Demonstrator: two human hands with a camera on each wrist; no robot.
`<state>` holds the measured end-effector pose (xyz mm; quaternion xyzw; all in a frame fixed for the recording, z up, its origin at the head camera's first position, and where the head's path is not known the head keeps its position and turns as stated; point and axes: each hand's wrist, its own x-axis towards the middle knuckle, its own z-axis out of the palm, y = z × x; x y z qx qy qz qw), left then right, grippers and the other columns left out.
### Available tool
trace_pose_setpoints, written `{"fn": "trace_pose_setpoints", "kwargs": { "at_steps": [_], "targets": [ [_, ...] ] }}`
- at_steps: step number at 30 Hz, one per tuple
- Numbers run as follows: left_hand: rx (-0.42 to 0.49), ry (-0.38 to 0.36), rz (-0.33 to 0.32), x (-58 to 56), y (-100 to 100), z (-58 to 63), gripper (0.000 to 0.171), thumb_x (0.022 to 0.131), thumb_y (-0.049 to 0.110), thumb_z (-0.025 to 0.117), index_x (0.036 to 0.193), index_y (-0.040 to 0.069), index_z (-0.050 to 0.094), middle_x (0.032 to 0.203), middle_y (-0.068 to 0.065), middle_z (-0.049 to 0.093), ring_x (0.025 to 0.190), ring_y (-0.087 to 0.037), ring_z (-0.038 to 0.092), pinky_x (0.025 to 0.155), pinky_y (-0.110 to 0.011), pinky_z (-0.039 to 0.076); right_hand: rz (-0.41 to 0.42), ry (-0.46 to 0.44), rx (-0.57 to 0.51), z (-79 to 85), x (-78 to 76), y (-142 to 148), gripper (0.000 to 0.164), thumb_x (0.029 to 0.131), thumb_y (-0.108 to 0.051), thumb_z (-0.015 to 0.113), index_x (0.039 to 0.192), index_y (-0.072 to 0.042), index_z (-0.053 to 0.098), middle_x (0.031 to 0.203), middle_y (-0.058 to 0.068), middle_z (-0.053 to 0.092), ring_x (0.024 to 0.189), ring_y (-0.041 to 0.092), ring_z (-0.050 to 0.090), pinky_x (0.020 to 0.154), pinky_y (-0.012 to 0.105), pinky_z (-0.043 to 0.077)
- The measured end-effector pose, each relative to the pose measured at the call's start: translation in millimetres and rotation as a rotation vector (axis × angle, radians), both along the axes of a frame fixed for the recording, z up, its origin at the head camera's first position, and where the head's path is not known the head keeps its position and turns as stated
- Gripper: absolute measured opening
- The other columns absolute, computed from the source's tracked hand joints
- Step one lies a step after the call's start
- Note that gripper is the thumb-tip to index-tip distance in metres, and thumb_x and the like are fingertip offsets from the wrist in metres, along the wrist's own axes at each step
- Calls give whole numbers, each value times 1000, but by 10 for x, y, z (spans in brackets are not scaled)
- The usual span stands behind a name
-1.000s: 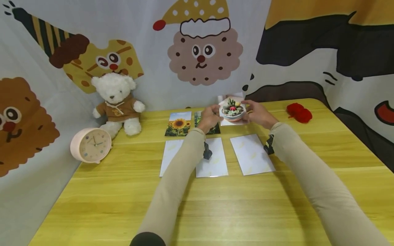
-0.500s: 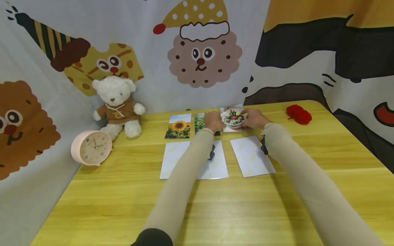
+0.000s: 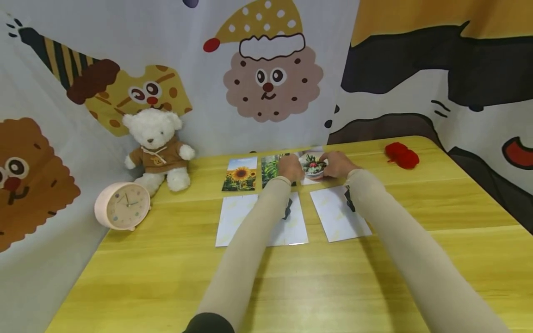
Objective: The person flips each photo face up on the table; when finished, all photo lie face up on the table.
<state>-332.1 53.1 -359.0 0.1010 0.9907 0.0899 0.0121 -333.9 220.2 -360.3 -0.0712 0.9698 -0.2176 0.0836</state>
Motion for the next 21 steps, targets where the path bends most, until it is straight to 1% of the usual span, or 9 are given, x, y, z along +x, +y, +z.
{"fn": "trace_pose_setpoints", "kwargs": {
  "at_steps": [3, 4, 7, 10, 13, 16, 17, 19, 21],
  "targets": [
    [11, 13, -5, 5, 19, -21, 30, 90, 22, 72, 64, 15, 59, 74, 2, 67, 89, -20, 65, 81, -32, 57, -3, 5, 13, -26, -9, -3, 53, 84, -3, 62, 136, 4, 58, 141, 29, 55, 125, 40, 52, 109, 52, 44],
    [12, 20, -8, 9, 23, -20, 28, 90, 21, 72, 65, 15, 60, 79, 1, 71, 96, -22, 67, 86, -33, 58, 1, 8, 23, -25, -5, -2, 52, 84, -3, 61, 136, 4, 58, 141, 29, 55, 127, 41, 52, 110, 53, 43],
    [29, 13, -18, 9, 16, -17, 27, 90, 18, 71, 65, 15, 61, 93, -3, 76, 113, -27, 65, 97, -38, 55, 10, 4, 43, -33, -10, 1, 51, 85, -5, 60, 135, 4, 59, 142, 30, 53, 134, 44, 47, 114, 56, 40],
    [37, 1, -21, 6, -14, -15, 33, 90, 18, 70, 61, 16, 55, 94, -3, 76, 115, -27, 64, 98, -39, 55, 20, -3, 46, -41, -8, -8, 51, 85, -5, 59, 135, 4, 59, 143, 30, 51, 137, 45, 42, 116, 57, 37],
    [74, -20, -22, -9, -40, -2, 26, 91, 19, 71, 66, 13, 65, 91, -3, 76, 107, -26, 67, 96, -40, 56, 20, -6, 45, -41, -12, -6, 52, 84, -6, 58, 136, 4, 58, 143, 30, 51, 136, 44, 43, 115, 56, 39],
    [123, 5, -32, -17, -82, 38, 24, 91, 20, 71, 68, 14, 70, 81, 1, 74, 92, -21, 68, 95, -39, 56, 17, -8, 44, -2, -3, 6, 53, 86, -6, 57, 138, 5, 56, 144, 31, 51, 133, 44, 47, 112, 56, 42],
    [139, 26, -40, -18, -100, 55, 26, 92, 19, 70, 66, 16, 69, 75, 4, 71, 84, -17, 65, 92, -37, 56, 14, -5, 48, 16, 3, 11, 54, 87, -7, 57, 139, 5, 55, 144, 31, 51, 132, 44, 48, 111, 56, 42],
    [210, 35, -72, -4, -159, 96, 34, 93, 15, 66, 59, 15, 60, 61, 4, 57, 64, -13, 52, 76, -31, 54, 18, -4, 58, 57, 23, 23, 54, 89, -8, 56, 141, 4, 52, 144, 32, 50, 133, 45, 47, 111, 58, 42],
    [266, 43, -114, 35, -248, 148, 38, 94, 14, 64, 57, 15, 55, 58, 7, 48, 57, -10, 40, 68, -26, 47, 18, -9, 59, 94, 46, 34, 53, 92, -10, 55, 143, 2, 50, 147, 32, 47, 135, 47, 45, 111, 59, 42]
  ]
}}
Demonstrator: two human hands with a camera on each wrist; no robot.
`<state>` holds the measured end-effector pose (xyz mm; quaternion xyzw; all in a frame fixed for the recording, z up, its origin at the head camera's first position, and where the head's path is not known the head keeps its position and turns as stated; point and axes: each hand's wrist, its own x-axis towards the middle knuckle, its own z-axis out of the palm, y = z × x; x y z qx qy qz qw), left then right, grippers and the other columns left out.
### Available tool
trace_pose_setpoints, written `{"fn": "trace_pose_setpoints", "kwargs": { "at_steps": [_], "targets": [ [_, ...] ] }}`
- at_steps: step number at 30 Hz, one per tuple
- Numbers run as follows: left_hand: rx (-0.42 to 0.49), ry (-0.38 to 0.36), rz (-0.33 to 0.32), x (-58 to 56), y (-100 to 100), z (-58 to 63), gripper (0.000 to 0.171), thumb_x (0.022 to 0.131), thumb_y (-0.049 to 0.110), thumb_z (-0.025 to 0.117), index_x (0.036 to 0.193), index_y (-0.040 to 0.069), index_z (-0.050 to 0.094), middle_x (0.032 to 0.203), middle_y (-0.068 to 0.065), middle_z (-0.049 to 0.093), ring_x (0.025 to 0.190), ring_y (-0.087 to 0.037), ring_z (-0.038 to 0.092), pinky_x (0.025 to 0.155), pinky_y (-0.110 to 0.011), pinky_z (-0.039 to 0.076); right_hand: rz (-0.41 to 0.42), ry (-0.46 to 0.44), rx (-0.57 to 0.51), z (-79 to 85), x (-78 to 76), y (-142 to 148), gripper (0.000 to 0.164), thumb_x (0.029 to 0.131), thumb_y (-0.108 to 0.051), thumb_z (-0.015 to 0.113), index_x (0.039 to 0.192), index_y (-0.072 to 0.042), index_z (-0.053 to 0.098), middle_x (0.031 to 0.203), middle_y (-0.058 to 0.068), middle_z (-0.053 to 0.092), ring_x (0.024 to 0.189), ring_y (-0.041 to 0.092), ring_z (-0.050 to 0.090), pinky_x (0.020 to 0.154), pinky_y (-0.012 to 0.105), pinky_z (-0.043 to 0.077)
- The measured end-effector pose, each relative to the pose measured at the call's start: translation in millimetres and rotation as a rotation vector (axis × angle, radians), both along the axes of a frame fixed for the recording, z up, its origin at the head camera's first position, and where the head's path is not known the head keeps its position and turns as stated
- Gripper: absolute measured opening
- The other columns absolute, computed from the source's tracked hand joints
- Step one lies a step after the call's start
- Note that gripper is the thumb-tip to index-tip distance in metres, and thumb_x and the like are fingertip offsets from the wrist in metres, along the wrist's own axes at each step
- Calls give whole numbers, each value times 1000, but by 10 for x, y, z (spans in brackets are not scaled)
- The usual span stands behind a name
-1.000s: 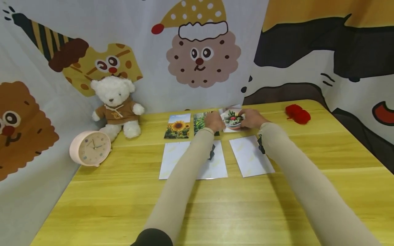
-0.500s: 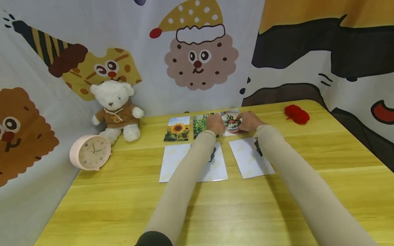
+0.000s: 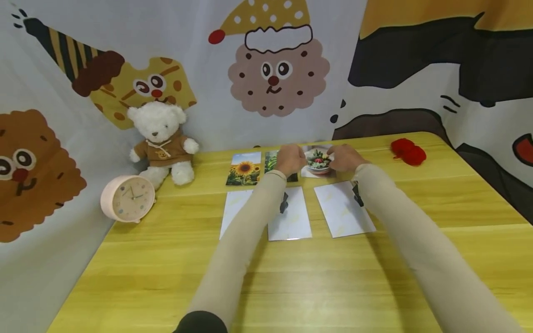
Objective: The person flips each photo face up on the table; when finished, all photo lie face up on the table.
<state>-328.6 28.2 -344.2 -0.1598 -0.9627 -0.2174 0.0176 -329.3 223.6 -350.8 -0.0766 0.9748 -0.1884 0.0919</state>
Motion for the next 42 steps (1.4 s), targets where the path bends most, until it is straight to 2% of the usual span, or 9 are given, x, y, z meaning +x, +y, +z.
{"fn": "trace_pose_setpoints", "kwargs": {
  "at_steps": [2, 5, 7, 9, 16, 23, 28, 34, 42],
  "targets": [
    [41, -16, -45, 50, -121, 66, 35, 95, 13, 59, 61, 12, 58, 61, 4, 50, 57, -10, 36, 70, -27, 43, 11, 1, -6, 38, 20, 10, 53, 93, -11, 54, 144, 2, 49, 149, 32, 45, 134, 48, 45, 109, 60, 43],
    [84, -73, -80, 157, -388, 172, 23, 99, 18, 58, 85, 9, 75, 83, 0, 70, 70, -10, 55, 86, -31, 52, 30, -6, -35, 97, 56, 3, 52, 95, -12, 54, 144, 3, 49, 148, 32, 46, 133, 48, 46, 108, 60, 43],
    [114, -139, -90, 229, -607, 223, 23, 100, 20, 57, 104, 8, 76, 102, -5, 75, 84, -16, 65, 95, -38, 55, 45, -7, -49, 140, 87, -13, 50, 96, -14, 55, 143, 3, 50, 145, 32, 50, 130, 47, 50, 107, 60, 45],
    [122, -192, -89, 303, -834, 259, 27, 100, 23, 57, 116, 9, 74, 114, -7, 74, 98, -22, 70, 95, -41, 56, 55, -13, -56, 180, 124, -38, 49, 97, -17, 55, 142, 2, 52, 141, 32, 53, 128, 45, 52, 106, 59, 46],
    [122, -249, -114, 637, -1622, 189, 32, 101, 25, 57, 120, 3, 71, 114, -15, 74, 97, -30, 72, 83, -38, 58, 168, 25, -83, 257, 314, -213, 44, 100, -21, 57, 138, 0, 57, 125, 27, 63, 110, 38, 60, 94, 53, 51],
    [179, -269, -38, 1052, -2207, 89, 37, 103, 29, 55, 128, 4, 66, 125, -17, 68, 108, -34, 69, 86, -42, 59, 320, 102, -196, 191, 506, -481, 38, 98, -14, 61, 130, 5, 63, 119, 26, 67, 99, 34, 66, 89, 50, 53],
    [234, -327, -34, 1218, -2404, 34, 43, 104, 29, 55, 136, 1, 59, 132, -23, 63, 116, -38, 65, 90, -44, 58, 404, 45, -237, 183, 632, -707, 40, 99, -16, 61, 135, 3, 60, 120, 26, 64, 104, 33, 68, 90, 47, 56],
    [344, -463, 8, 1281, -2428, 45, 45, 105, 26, 52, 142, -1, 51, 133, -27, 59, 111, -36, 66, 93, -44, 58, 506, -53, -327, 205, 811, -1047, 51, 100, -20, 61, 144, 1, 49, 132, 25, 59, 116, 34, 66, 97, 44, 56],
    [391, -526, 35, 1308, -2352, -6, 46, 104, 22, 51, 142, -5, 49, 134, -30, 59, 116, -35, 64, 94, -40, 56, 448, -266, -499, 113, 1128, -1537, 65, 98, -26, 64, 154, -10, 37, 151, 22, 45, 128, 32, 61, 105, 42, 53]
  ]
}}
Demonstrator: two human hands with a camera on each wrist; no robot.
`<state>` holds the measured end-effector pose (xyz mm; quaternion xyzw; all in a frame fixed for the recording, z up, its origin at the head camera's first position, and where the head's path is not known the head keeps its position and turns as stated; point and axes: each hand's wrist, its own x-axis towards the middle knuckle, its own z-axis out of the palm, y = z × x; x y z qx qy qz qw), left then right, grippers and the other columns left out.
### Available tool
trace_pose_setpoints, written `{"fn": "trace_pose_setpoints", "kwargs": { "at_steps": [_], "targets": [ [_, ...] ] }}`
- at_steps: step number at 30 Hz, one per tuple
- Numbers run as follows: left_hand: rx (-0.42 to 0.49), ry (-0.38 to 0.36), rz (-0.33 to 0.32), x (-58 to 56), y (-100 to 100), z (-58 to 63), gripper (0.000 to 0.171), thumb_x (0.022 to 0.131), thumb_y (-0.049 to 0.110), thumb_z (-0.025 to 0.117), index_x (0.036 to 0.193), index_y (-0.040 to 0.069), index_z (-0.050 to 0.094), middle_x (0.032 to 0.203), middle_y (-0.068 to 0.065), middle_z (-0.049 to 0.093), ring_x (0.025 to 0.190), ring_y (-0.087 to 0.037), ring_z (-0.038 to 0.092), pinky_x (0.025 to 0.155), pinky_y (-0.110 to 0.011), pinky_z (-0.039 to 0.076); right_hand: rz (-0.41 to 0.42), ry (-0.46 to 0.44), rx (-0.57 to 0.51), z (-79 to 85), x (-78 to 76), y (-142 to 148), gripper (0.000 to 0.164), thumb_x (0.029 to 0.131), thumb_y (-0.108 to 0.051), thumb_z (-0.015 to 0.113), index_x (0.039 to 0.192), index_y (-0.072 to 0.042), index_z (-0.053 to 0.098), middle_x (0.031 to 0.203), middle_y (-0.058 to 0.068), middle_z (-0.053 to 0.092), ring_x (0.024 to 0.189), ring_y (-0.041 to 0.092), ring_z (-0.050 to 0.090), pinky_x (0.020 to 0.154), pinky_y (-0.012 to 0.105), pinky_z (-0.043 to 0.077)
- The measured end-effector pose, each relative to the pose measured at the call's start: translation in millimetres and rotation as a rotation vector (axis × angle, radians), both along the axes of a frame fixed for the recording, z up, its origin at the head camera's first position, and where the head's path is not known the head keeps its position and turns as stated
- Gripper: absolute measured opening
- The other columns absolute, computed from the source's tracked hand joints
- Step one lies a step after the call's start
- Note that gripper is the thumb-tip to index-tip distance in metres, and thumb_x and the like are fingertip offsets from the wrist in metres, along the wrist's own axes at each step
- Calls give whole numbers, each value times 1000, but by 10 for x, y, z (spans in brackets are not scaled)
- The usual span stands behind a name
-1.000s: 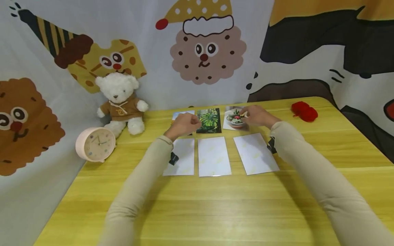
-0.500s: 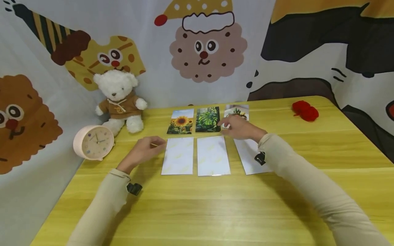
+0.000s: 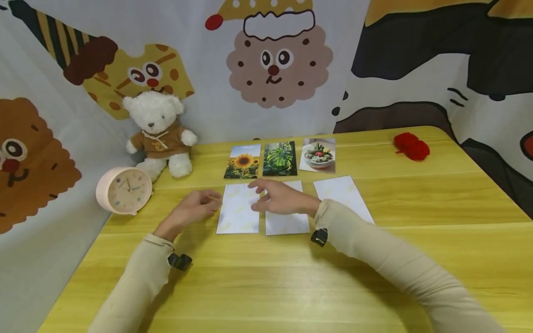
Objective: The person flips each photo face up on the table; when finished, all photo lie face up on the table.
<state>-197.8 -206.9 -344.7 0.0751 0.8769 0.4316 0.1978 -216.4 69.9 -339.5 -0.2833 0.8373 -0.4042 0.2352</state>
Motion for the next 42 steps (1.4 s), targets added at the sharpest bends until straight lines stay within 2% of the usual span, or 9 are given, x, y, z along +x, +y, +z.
{"fn": "trace_pose_setpoints", "kwargs": {
  "at_steps": [6, 13, 17, 21, 24, 30, 36, 39, 42],
  "targets": [
    [49, -28, 12, 20, 51, -1, 47, 105, 21, 50, 142, -7, 48, 136, -29, 57, 120, -35, 62, 97, -40, 56, -74, 1, 31, -49, 108, -216, 73, 96, -30, 67, 156, -8, 32, 154, 23, 43, 132, 37, 56, 110, 48, 48],
    [132, -72, 69, 9, 26, -19, 52, 106, 21, 47, 150, -6, 37, 144, -32, 48, 126, -37, 58, 103, -41, 54, -19, 66, 90, -73, 131, -331, 78, 98, -34, 65, 160, -10, 23, 152, 22, 46, 140, 36, 47, 116, 50, 41],
    [256, -73, 127, -45, -19, -25, 54, 108, 18, 43, 154, -5, 27, 148, -32, 43, 124, -30, 61, 106, -38, 53, -13, 110, 126, -45, 146, -366, 81, 100, -40, 58, 162, -12, 14, 156, 21, 43, 147, 35, 39, 122, 51, 34],
    [402, -60, 143, -83, -43, -36, 54, 107, 10, 40, 156, -5, 22, 148, -30, 40, 112, -14, 64, 106, -33, 52, -33, 117, 126, -15, 144, -389, 80, 102, -47, 51, 163, -16, 11, 154, 21, 47, 142, 34, 47, 119, 49, 38],
    [447, -49, 124, -79, -54, -67, 54, 105, 6, 45, 155, -5, 26, 144, -25, 43, 105, -5, 63, 103, -27, 53, -42, 112, 106, -7, 136, -406, 78, 102, -50, 49, 163, -20, 10, 149, 22, 52, 137, 34, 53, 116, 50, 42],
    [517, -56, 68, -54, -33, -125, 57, 104, 6, 51, 156, -2, 28, 138, -14, 47, 108, -3, 62, 97, -19, 54, -49, 127, 68, -19, 108, -437, 74, 103, -50, 48, 163, -24, 12, 146, 20, 55, 133, 31, 56, 111, 49, 47],
    [576, -48, -8, -50, 55, -131, 60, 104, 4, 48, 159, 3, 22, 143, -17, 46, 110, -6, 64, 96, -24, 55, -46, 173, 36, -20, 64, -458, 70, 103, -43, 51, 162, -24, 18, 144, 20, 54, 131, 33, 56, 104, 48, 51],
    [579, -60, -7, -52, 100, -141, 63, 103, 1, 48, 160, 6, 21, 141, -15, 46, 106, -6, 65, 91, -22, 56, -36, 169, 3, -35, 41, -464, 70, 103, -41, 53, 162, -24, 19, 148, 18, 51, 128, 32, 57, 96, 43, 56],
    [584, -70, 7, -54, 133, -149, 64, 103, 2, 49, 161, 11, 21, 144, -18, 43, 103, -6, 65, 88, -21, 57, -42, 118, -42, -34, 31, -450, 70, 103, -40, 55, 162, -27, 19, 143, 15, 54, 120, 28, 62, 88, 37, 58]
  ]
}}
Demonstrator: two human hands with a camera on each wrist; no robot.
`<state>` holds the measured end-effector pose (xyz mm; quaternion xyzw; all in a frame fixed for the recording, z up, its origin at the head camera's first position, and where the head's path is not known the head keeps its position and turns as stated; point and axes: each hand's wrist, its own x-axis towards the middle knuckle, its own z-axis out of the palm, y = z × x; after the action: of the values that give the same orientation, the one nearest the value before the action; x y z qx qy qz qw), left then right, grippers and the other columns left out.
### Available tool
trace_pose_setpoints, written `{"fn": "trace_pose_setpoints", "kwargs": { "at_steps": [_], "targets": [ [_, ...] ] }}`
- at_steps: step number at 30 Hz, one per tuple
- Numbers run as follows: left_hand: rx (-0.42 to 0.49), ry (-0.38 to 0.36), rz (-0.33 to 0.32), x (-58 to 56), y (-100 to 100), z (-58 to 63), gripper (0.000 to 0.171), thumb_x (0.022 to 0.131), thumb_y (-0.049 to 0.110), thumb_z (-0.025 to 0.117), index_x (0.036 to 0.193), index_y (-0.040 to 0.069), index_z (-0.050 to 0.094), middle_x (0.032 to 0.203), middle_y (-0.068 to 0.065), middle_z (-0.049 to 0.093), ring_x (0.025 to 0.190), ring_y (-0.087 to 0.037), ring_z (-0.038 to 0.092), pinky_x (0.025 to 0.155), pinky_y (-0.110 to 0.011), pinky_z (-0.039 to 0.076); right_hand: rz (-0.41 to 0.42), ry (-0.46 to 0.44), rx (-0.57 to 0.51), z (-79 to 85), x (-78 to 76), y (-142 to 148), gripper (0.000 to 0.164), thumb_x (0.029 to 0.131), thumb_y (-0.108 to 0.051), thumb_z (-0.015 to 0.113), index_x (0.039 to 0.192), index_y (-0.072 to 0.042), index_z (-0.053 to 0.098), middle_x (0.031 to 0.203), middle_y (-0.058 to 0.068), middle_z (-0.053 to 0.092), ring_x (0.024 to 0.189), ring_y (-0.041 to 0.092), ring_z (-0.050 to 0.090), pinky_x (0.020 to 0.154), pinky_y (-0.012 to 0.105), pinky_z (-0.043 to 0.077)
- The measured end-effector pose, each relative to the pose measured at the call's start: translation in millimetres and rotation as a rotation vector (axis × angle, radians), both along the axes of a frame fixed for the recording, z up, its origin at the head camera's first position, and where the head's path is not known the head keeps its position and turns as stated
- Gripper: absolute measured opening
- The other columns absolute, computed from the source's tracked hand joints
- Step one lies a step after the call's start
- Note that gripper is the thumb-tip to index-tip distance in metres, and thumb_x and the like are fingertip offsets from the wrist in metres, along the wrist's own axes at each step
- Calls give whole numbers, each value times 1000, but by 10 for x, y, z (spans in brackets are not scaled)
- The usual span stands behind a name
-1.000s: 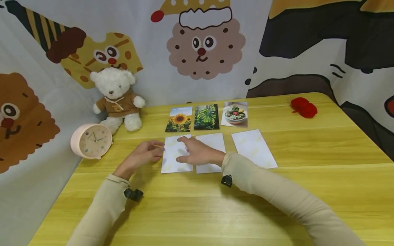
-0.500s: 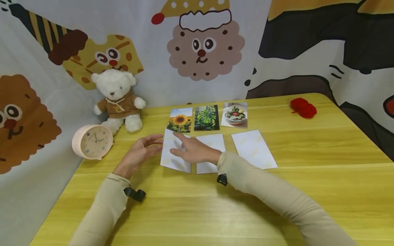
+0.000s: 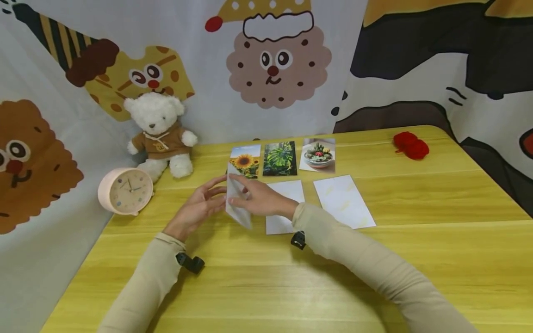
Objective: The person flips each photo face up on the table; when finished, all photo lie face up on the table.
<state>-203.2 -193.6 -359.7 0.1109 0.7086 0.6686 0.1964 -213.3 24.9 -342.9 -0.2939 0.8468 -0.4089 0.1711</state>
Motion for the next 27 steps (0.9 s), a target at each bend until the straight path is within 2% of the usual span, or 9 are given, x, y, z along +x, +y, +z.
{"fn": "trace_pose_setpoints", "kwargs": {
  "at_steps": [4, 7, 10, 12, 15, 17, 20, 24, 27],
  "targets": [
    [-10, -6, -8, -5, 22, -1, 65, 105, 10, 51, 161, 20, 20, 154, -23, 34, 108, -9, 65, 91, -26, 57, -1, -138, -119, 15, -9, 44, 70, 103, -37, 56, 162, -32, 18, 137, 13, 55, 107, 24, 67, 85, 40, 60],
    [-33, -20, -23, -5, 24, 12, 65, 106, 19, 52, 160, 28, 19, 157, -23, 30, 122, -19, 61, 98, -38, 57, 28, -223, -248, 37, -18, 70, 70, 104, -30, 56, 162, -29, 17, 139, 16, 51, 110, 30, 67, 90, 48, 60],
    [-54, -44, -41, -1, 34, 39, 67, 105, 29, 53, 160, 36, 15, 158, -23, 28, 135, -35, 52, 104, -50, 53, 40, -263, -346, 78, -21, 85, 70, 104, -21, 57, 162, -25, 18, 142, 20, 49, 119, 36, 63, 97, 52, 57],
    [-70, -60, -48, -3, 42, 55, 69, 104, 32, 54, 160, 38, 14, 157, -25, 29, 138, -41, 48, 106, -55, 50, 34, -270, -374, 103, -24, 89, 70, 103, -17, 56, 162, -24, 19, 143, 20, 49, 123, 36, 60, 101, 52, 55],
    [-125, -78, -33, -11, 44, 66, 70, 103, 34, 57, 159, 40, 15, 152, -26, 36, 131, -38, 56, 106, -52, 51, 13, -288, -400, 135, -23, 97, 70, 103, -13, 55, 162, -23, 19, 147, 22, 47, 126, 36, 58, 105, 54, 51],
    [-174, -75, -16, -15, 27, 62, 69, 103, 33, 58, 159, 39, 18, 148, -26, 40, 121, -30, 62, 104, -47, 53, 0, -309, -413, 146, -19, 106, 69, 103, -12, 53, 162, -23, 19, 149, 23, 45, 127, 36, 58, 105, 55, 51],
    [-226, -66, 17, -21, -12, 41, 66, 102, 27, 60, 158, 34, 26, 146, -25, 42, 111, -19, 63, 98, -40, 55, -19, -334, -427, 146, -22, 126, 68, 104, -12, 51, 162, -21, 18, 150, 25, 44, 125, 37, 59, 103, 56, 52],
    [-305, -26, 48, -46, -80, 0, 64, 100, 16, 62, 158, 21, 34, 146, -27, 40, 115, -25, 58, 93, -35, 54, -41, -312, -380, 100, -39, 151, 70, 102, -7, 52, 162, -17, 17, 144, 23, 51, 117, 34, 62, 96, 53, 56],
    [-424, 24, 55, -77, -128, -8, 62, 98, 12, 64, 155, 15, 40, 144, -28, 44, 119, -32, 55, 91, -35, 53, -58, -288, -302, 41, -50, 149, 73, 98, -4, 54, 161, -13, 19, 135, 21, 57, 106, 36, 64, 88, 52, 58]
  ]
}}
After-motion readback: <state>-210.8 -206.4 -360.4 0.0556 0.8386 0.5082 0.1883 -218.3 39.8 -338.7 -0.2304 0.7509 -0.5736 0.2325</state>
